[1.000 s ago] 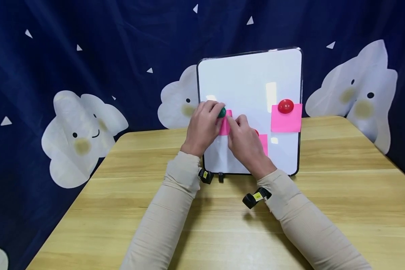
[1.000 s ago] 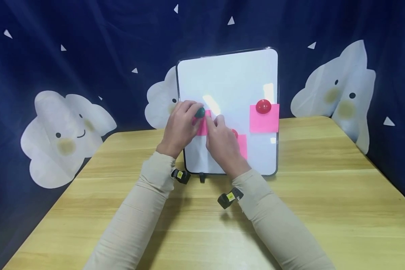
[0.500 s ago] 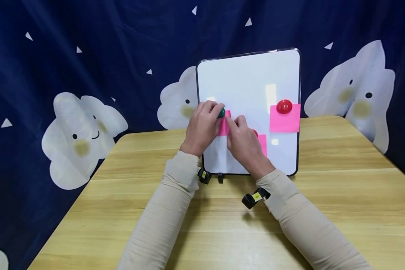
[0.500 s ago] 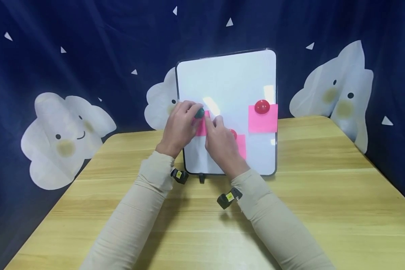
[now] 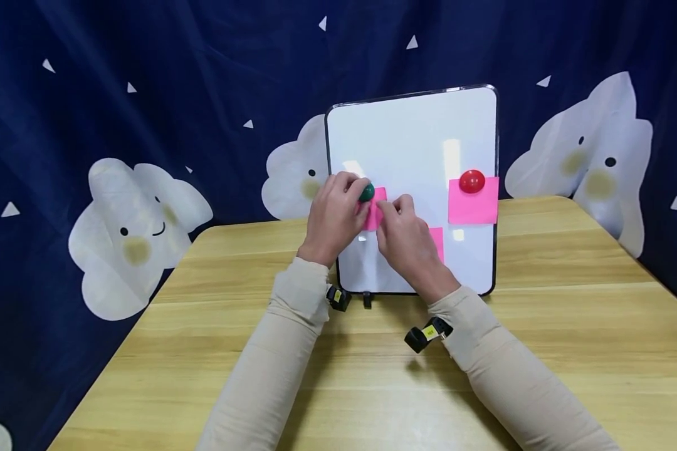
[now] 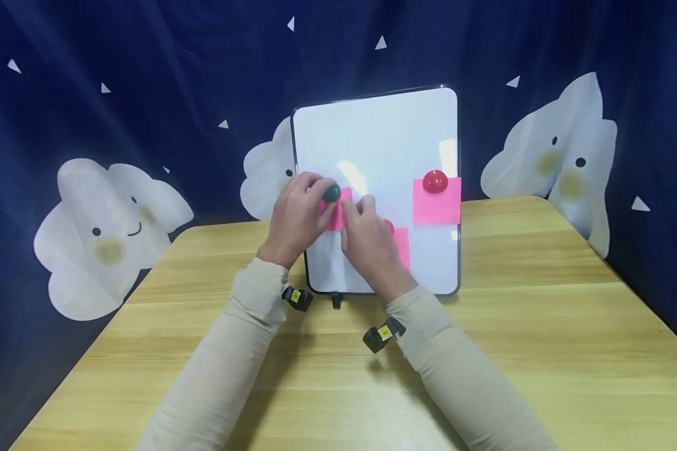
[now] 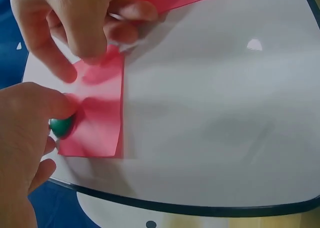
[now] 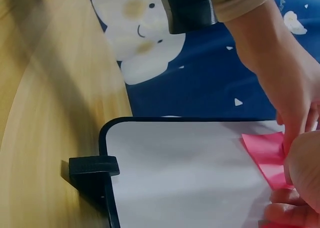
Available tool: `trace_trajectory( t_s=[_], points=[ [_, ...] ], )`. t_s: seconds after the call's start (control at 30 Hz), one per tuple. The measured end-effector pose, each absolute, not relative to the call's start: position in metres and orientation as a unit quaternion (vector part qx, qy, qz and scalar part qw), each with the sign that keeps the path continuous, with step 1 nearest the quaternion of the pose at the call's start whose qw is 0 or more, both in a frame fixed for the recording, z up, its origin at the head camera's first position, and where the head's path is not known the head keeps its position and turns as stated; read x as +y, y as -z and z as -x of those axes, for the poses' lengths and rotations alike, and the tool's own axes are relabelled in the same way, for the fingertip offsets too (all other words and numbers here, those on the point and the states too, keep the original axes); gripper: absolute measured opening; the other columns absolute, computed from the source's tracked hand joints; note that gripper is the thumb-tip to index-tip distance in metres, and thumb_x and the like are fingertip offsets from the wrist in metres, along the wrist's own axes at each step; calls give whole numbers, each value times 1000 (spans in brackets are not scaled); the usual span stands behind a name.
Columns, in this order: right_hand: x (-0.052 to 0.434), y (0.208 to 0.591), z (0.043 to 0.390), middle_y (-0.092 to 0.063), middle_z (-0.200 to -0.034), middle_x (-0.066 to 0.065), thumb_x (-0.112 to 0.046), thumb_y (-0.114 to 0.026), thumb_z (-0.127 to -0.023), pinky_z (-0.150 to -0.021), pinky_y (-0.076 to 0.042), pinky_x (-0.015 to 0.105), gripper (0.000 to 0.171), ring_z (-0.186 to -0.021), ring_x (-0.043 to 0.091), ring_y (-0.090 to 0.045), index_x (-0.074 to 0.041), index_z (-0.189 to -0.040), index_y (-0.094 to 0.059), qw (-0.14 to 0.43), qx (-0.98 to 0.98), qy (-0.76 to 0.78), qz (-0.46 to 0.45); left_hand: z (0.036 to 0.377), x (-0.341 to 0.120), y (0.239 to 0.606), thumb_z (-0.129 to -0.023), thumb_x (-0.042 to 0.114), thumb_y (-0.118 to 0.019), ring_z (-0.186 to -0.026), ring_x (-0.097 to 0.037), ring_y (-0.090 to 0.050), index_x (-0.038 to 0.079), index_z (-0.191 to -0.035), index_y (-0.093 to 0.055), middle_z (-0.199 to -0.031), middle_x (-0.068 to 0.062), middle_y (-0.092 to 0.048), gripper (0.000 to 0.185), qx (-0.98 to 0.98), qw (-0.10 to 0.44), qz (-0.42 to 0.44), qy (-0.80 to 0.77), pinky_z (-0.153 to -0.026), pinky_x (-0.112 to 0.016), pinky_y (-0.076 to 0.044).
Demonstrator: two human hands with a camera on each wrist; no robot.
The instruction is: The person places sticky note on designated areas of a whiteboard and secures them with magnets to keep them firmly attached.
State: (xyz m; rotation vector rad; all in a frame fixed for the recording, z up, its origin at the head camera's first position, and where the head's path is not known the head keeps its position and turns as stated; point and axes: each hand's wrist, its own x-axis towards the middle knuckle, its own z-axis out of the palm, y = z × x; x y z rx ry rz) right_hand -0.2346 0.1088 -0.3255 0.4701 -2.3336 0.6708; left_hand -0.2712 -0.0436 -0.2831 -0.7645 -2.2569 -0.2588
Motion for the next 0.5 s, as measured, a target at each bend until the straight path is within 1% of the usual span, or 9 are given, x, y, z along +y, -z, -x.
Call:
trace_trajectory(
  t_s=[0.1, 0.23, 0.4, 0.5],
  points=[
    [113, 324, 231, -49, -102, 19, -6, -67, -92, -55, -54, 31, 36, -57, 21, -55, 5, -126, -62, 332, -890, -259, -177, 270, -46, 284, -91, 25, -74, -105, -24, -57, 10, -123, -70, -117, -8, -62, 35, -880, 367, 286, 94, -89, -33, -49],
    [119, 323, 226, -51, -101, 20, -6, -68, -91, -55, -55, 32, 33, -58, 22, -56, 5, -122, -65, 333, -888, -260, -180, 268, -51, 287, -92, 27, -72, -103, -23, -58, 9, -120, -72, -116, -9, -63, 33, -877, 376, 281, 104, -85, -33, -51],
    [128, 323, 219, -54, -100, 19, -10, -70, -89, -55, -54, 33, 31, -58, 20, -56, 4, -117, -67, 336, -888, -249, -192, 262, -64, 293, -92, 23, -71, -99, -24, -59, 8, -114, -74, -111, -10, -65, 27, -867, 394, 280, 123, -80, -34, -52],
    [136, 324, 214, -56, -98, 17, -11, -71, -88, -56, -54, 34, 29, -61, 20, -56, 3, -113, -69, 341, -882, -260, -196, 258, -73, 299, -92, 20, -70, -98, -25, -59, 6, -111, -75, -109, -10, -65, 24, -864, 399, 280, 129, -79, -35, -52]
  ],
)
